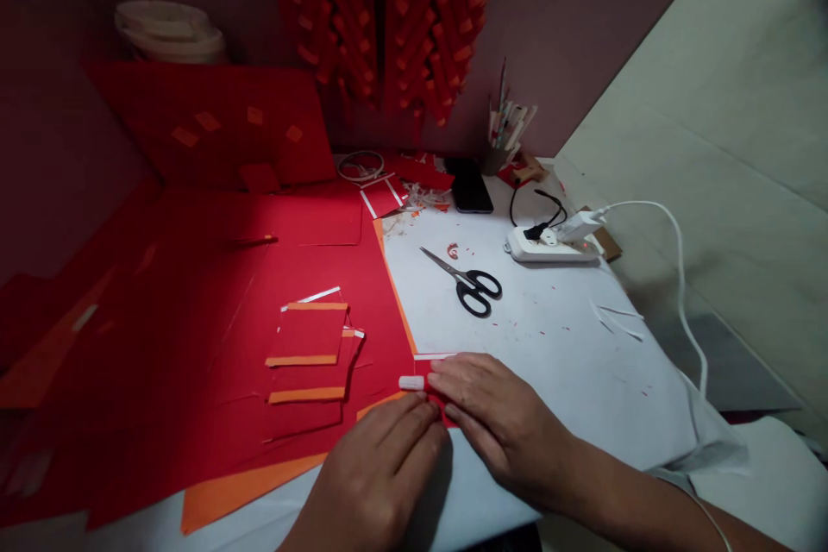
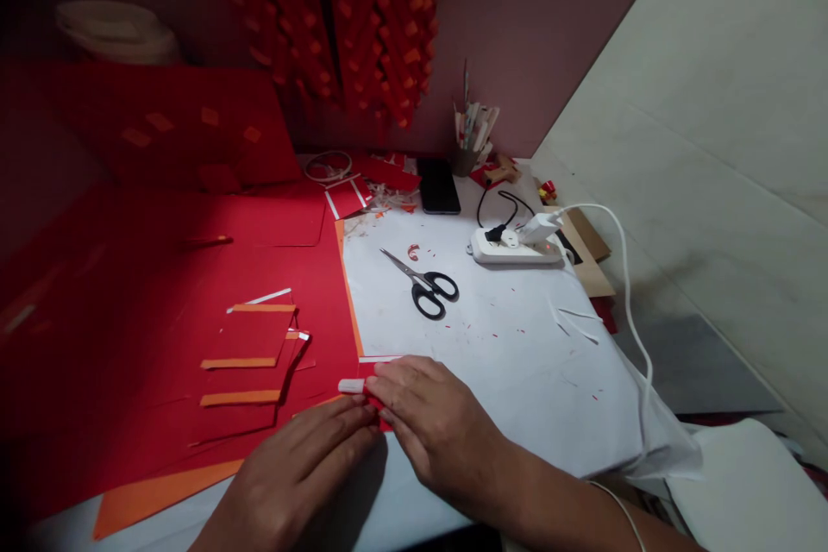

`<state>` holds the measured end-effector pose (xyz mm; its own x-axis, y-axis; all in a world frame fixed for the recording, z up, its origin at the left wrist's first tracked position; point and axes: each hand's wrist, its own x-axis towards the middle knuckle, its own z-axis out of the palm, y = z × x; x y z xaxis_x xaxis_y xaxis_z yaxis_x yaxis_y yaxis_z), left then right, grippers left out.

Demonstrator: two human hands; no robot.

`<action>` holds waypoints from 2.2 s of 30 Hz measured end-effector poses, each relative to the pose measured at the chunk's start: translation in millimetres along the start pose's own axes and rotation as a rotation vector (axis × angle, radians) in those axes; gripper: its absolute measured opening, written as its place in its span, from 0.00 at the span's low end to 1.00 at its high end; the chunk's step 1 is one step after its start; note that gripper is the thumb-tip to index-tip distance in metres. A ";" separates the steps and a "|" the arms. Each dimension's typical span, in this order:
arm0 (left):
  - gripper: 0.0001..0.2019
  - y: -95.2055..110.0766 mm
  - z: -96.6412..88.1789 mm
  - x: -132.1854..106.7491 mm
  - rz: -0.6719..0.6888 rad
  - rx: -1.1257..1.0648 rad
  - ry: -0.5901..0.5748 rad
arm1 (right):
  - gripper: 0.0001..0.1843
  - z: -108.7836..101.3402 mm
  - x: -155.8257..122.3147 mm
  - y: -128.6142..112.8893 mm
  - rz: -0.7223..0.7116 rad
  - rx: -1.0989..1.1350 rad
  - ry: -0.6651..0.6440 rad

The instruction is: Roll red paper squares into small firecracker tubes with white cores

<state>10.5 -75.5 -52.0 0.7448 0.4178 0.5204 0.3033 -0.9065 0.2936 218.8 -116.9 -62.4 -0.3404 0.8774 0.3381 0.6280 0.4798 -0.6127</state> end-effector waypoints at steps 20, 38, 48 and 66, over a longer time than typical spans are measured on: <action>0.18 -3.5 2.7 -1.2 -0.065 0.090 -0.075 | 0.14 -18.4 -25.5 -4.0 -0.151 -0.475 -0.195; 0.14 2.9 6.7 3.0 -0.120 0.062 -0.029 | 0.13 -23.8 -10.9 -8.5 -0.327 -0.622 -0.205; 0.17 7.2 4.4 9.9 -0.157 0.060 -0.081 | 0.14 -22.0 -12.9 4.0 -0.307 -0.527 -0.213; 0.16 5.1 2.6 3.9 -0.280 0.043 -0.151 | 0.14 -28.0 5.6 -14.1 -0.352 -0.696 -0.274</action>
<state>16.5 -78.6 -50.5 0.7075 0.6407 0.2982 0.5317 -0.7606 0.3725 227.6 -118.9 -31.9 -0.7005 0.6891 0.1859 0.7117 0.6939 0.1098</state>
